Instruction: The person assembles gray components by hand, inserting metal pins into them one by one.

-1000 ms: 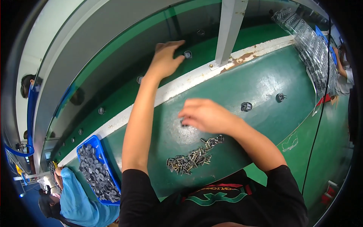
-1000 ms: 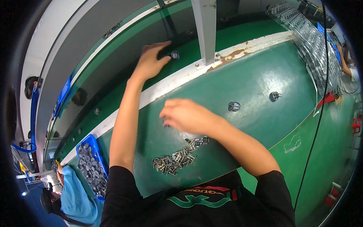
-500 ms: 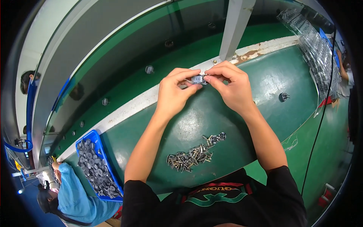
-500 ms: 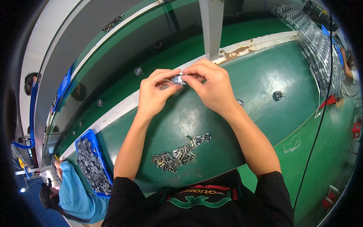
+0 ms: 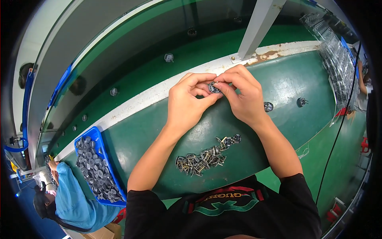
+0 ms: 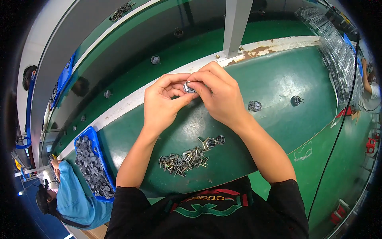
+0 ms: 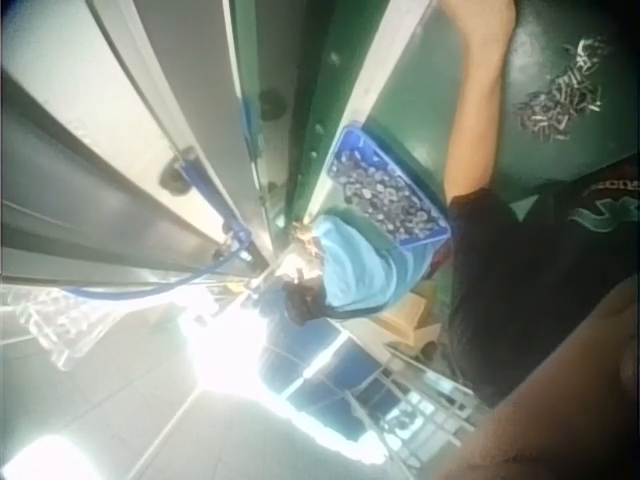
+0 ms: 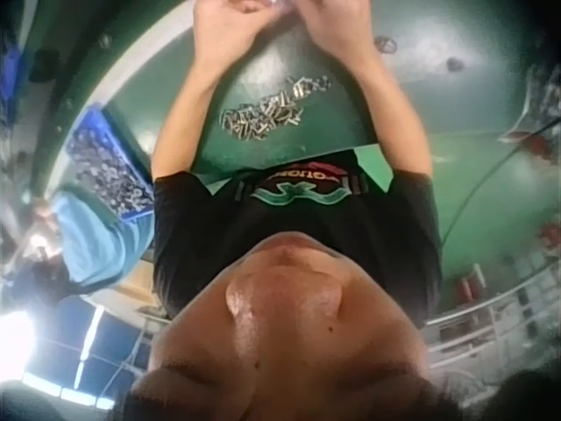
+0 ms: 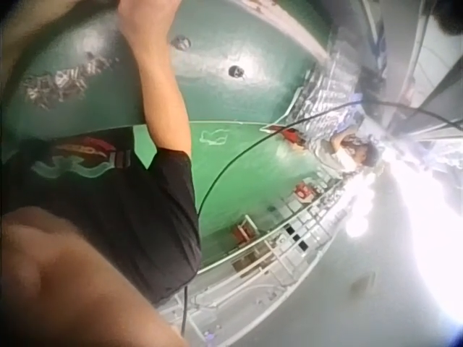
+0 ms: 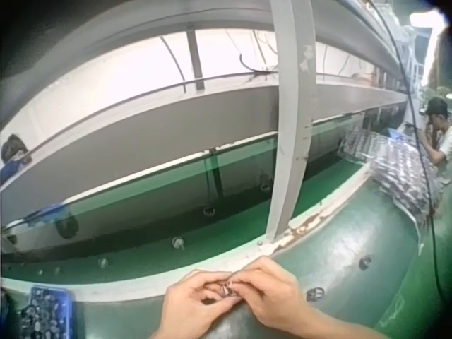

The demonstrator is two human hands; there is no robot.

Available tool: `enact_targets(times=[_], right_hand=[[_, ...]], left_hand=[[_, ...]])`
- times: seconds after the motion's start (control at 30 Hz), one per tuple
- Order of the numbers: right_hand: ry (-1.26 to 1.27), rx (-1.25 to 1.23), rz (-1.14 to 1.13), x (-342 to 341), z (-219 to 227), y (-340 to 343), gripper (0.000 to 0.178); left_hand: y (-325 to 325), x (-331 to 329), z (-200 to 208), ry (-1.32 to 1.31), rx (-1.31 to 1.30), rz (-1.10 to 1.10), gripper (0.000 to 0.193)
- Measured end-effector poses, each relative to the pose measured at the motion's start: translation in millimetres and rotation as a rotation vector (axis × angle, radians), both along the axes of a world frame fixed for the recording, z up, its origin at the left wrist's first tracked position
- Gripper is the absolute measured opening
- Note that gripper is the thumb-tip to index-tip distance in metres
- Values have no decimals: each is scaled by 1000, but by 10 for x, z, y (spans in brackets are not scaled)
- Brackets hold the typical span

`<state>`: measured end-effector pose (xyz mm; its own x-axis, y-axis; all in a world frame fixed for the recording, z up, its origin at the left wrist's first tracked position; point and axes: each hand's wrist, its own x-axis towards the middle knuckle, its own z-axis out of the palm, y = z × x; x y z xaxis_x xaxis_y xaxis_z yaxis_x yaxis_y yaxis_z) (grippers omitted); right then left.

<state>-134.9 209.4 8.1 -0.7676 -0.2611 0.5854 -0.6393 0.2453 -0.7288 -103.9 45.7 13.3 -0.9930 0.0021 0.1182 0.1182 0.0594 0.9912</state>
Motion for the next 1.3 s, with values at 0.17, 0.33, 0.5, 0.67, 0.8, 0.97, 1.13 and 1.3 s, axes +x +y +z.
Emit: enact_targets(times=[0.17, 0.33, 0.5, 0.67, 0.8, 0.97, 1.13, 1.3], right_hand=[[70, 47, -33, 15, -58, -25, 11], [-15, -22, -17, -2, -74, -32, 17], [-154, -48, 105, -26, 28, 34, 18], [-321, 721, 386, 80, 298, 182, 14], [-217, 948, 551, 286, 240, 259, 23], [-237, 998, 655, 224, 226, 132, 19], [-329, 631, 436, 93, 163, 349, 20], [-356, 210, 451, -63, 100, 217, 17]], left_hand=[[-8, 3, 18, 15, -136, 4, 37], [-74, -66, 18, -5, 97, -85, 37], [-142, -191, 58, -205, 179, -38, 26], [-794, -754, -159, -4, -396, 364, 20], [-1347, -1456, -435, 111, -810, 554, 23], [-1882, -1714, -576, -113, -837, 480, 34], [-776, -1456, -383, 96, -831, 382, 52], [-408, -1329, -392, 299, -1048, 218, 34]])
